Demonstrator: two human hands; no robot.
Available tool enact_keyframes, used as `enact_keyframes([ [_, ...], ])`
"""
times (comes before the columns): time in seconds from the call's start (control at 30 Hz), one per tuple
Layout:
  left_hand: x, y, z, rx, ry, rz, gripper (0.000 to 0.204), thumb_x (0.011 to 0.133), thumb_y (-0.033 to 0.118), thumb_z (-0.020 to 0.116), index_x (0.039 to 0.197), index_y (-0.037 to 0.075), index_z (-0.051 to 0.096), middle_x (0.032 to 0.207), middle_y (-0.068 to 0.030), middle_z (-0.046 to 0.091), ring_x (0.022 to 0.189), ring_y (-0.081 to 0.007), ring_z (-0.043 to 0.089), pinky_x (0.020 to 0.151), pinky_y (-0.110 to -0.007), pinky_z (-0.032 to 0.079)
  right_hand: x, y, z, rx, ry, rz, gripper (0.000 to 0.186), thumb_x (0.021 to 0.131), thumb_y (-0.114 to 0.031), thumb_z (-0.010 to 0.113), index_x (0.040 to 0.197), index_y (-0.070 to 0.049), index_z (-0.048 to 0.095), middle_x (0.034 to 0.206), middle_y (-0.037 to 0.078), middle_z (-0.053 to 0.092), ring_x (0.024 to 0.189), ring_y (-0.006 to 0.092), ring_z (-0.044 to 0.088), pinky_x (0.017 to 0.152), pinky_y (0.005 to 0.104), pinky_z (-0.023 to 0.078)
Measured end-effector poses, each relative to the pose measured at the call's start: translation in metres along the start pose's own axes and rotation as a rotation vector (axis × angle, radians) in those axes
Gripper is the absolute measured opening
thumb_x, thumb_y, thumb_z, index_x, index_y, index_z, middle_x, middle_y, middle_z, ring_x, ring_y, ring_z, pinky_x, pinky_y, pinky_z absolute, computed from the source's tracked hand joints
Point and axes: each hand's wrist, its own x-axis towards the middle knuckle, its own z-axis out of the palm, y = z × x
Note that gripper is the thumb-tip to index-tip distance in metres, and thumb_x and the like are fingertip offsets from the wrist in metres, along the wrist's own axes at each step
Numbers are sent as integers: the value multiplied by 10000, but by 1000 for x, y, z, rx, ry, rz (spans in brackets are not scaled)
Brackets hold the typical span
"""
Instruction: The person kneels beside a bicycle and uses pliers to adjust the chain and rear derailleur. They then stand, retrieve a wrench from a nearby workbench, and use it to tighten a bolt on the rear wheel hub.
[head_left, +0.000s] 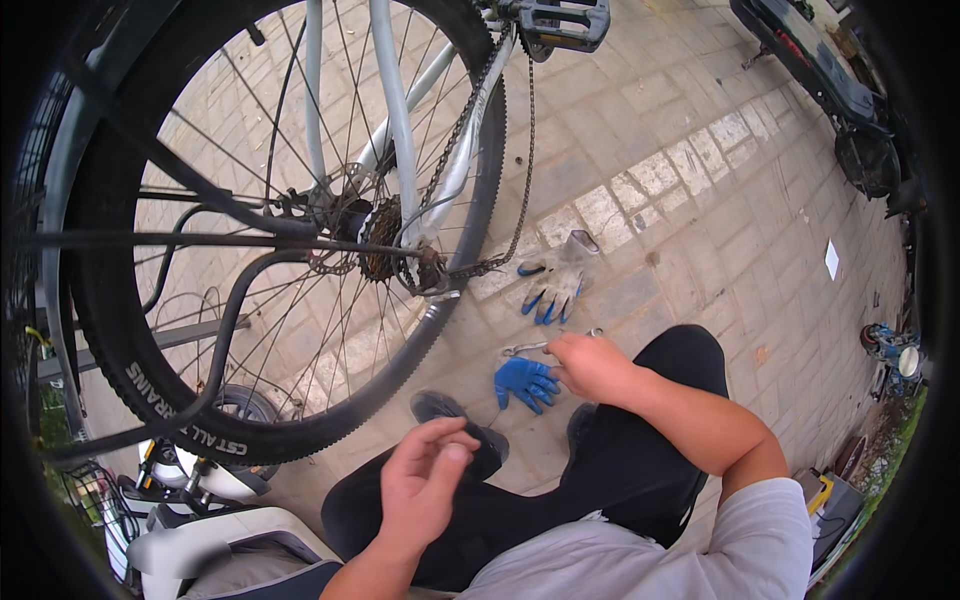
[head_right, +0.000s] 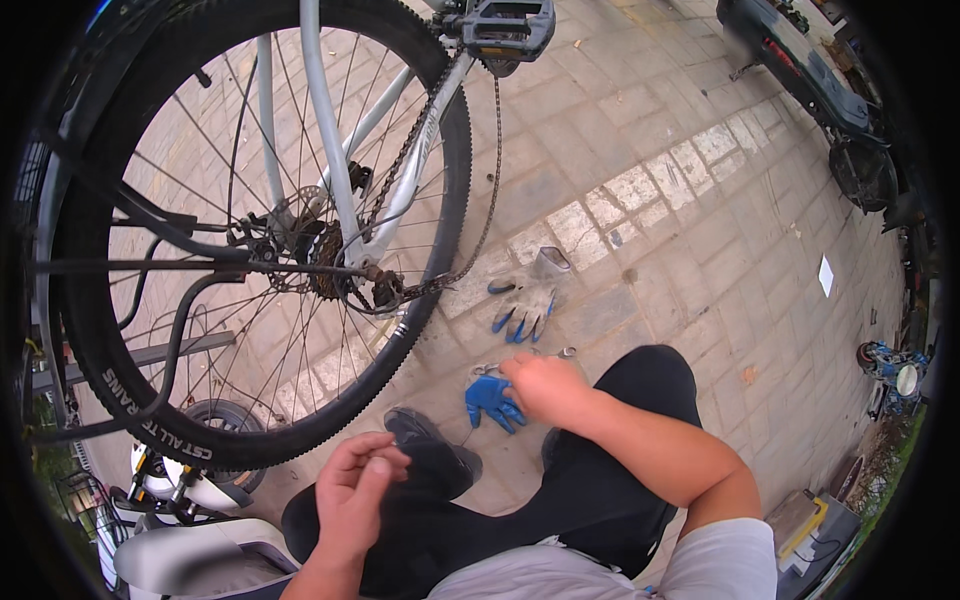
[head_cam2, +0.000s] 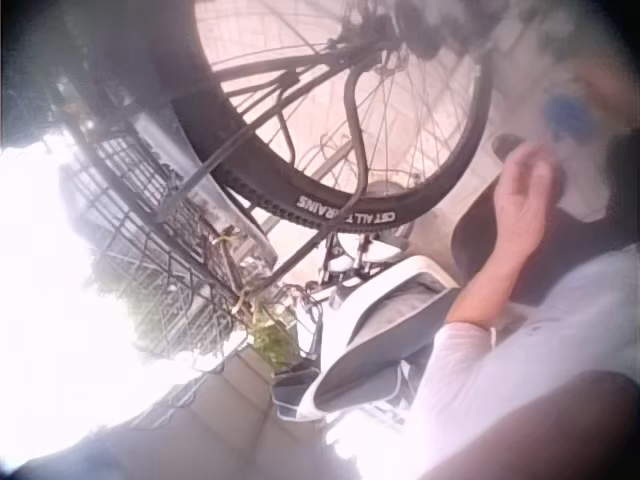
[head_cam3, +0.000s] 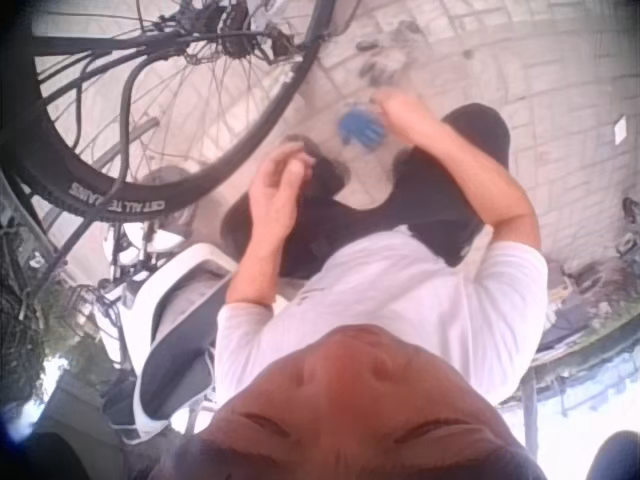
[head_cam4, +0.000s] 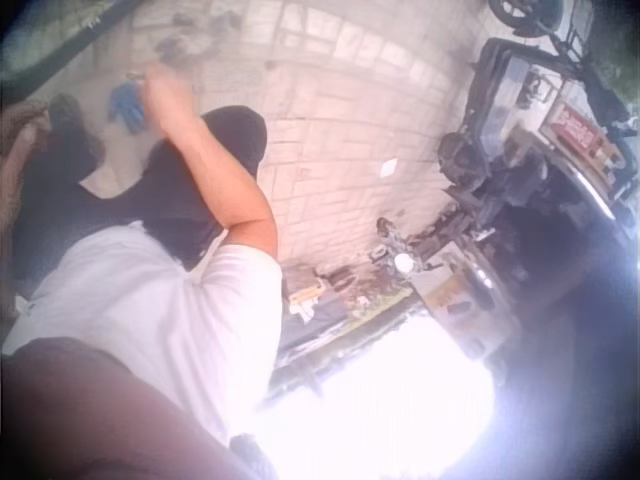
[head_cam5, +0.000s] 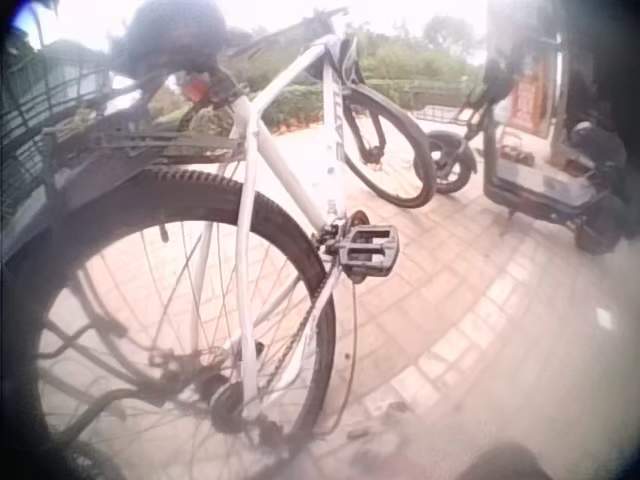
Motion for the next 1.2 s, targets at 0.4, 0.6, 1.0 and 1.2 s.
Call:
enact_keyframes([
  [0.4, -31, 15, 67, 541, -76, -499, 311, 932, 259, 660, 815, -28, 648, 616, -61, 626, 512, -102, 566, 494, -244, 470, -125, -79, -100, 2534, 169, 586, 443, 992, -455, 509, 718, -117, 585, 707, 84, 666, 687, 240, 652, 673, 392, 502],
  [0.6, -132, 252, 227, 419, -391, -229, 564, 1057, 397, 321, 1271, -65, 564, 1247, -208, 612, 1172, -262, 583, 1027, -379, 423, -275, -161, -322, 2544, 568, 3, 829, 977, -647, 170, 1463, -2, 354, 1556, 162, 301, 1453, 300, 259, 1172, 481, 219],
  [1.0, 27, 313, 439, 1604, -651, 483, 301, 940, 267, 509, 1059, 39, 664, 930, -241, 678, 886, -430, 646, 782, -500, 517, -468, -111, -487, 1706, 1272, 308, 297, 1030, -227, 470, 1204, -14, 582, 1105, 83, 653, 902, 137, 654, 820, 317, 537],
  [1.2, 117, 302, 565, 1688, -492, 174, 462, 975, 335, 474, 893, -65, 690, 716, -196, 694, 781, -356, 697, 761, -455, 529, -651, -20, -351, 1018, 1171, 1998, 376, 876, -328, 589, 834, 31, 692, 717, 207, 671, 672, 319, 676, 621, 425, 535],
])
